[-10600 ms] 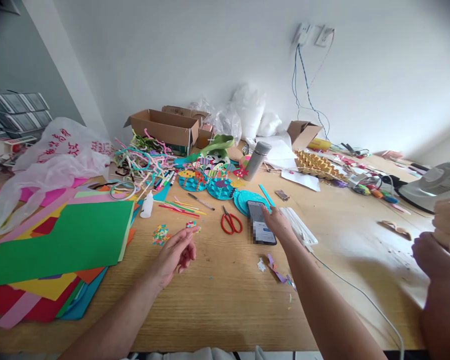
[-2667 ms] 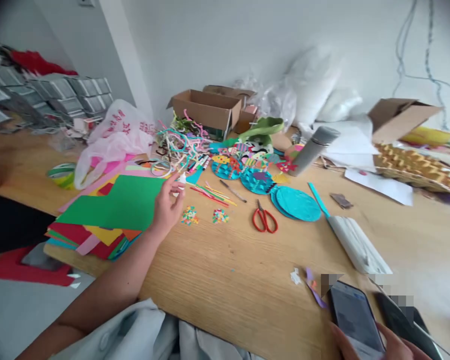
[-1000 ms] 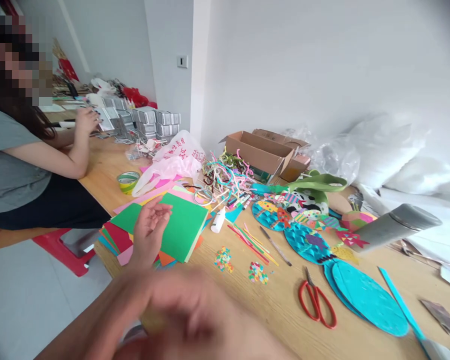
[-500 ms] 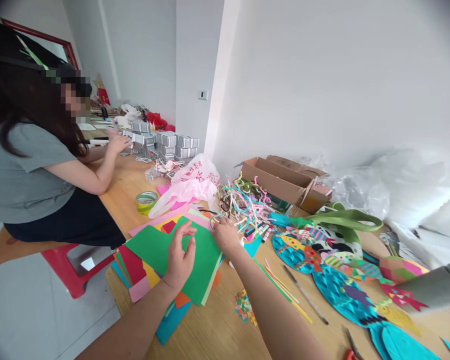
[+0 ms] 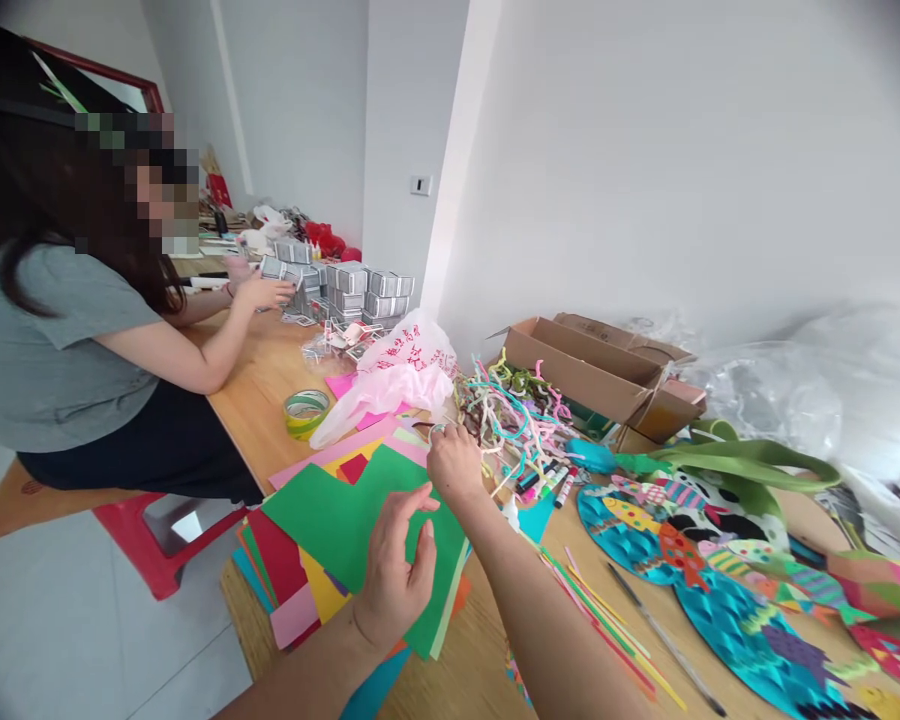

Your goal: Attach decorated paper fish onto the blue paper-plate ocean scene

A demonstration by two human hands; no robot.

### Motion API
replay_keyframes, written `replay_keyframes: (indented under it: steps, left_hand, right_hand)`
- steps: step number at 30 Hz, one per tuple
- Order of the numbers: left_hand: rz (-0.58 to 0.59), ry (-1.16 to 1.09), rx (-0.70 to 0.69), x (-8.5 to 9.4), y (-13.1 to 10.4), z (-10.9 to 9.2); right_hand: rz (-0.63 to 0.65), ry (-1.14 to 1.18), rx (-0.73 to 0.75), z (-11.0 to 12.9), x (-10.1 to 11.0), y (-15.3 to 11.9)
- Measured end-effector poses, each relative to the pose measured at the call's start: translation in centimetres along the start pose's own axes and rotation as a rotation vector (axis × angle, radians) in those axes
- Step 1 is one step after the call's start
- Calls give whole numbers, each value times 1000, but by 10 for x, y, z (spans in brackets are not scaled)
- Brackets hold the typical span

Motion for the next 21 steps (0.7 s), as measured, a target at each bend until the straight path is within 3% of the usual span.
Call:
replay_keyframes:
  steps: [4, 9, 12, 17, 21]
  left_hand:
    - [4, 14, 23, 1, 0, 2]
    - [47, 42, 19, -1, 1, 3]
    - [120, 114, 54, -5, 1, 8]
    - [265, 229, 121, -13, -2, 20]
    - [253, 253, 135, -13, -3, 25]
  right_hand:
    - [-35, 139, -112, -21, 8, 2]
    - [52, 748, -239, -78, 15, -12]
    - [9, 1031, -288, -103, 14, -22]
    - [-20, 1255, -345, -115, 18, -30]
    - [-28, 1386, -325, -119, 32, -36]
Point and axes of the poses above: each hand's wrist, its own y-axis towards the middle knuckle, its own x-axis out of the back of the hand, z = x × y, the point moved 2 cm from there along y, towards the middle knuckle, and after that the axes turned 1 degree about -y, right-handed, at the moved point
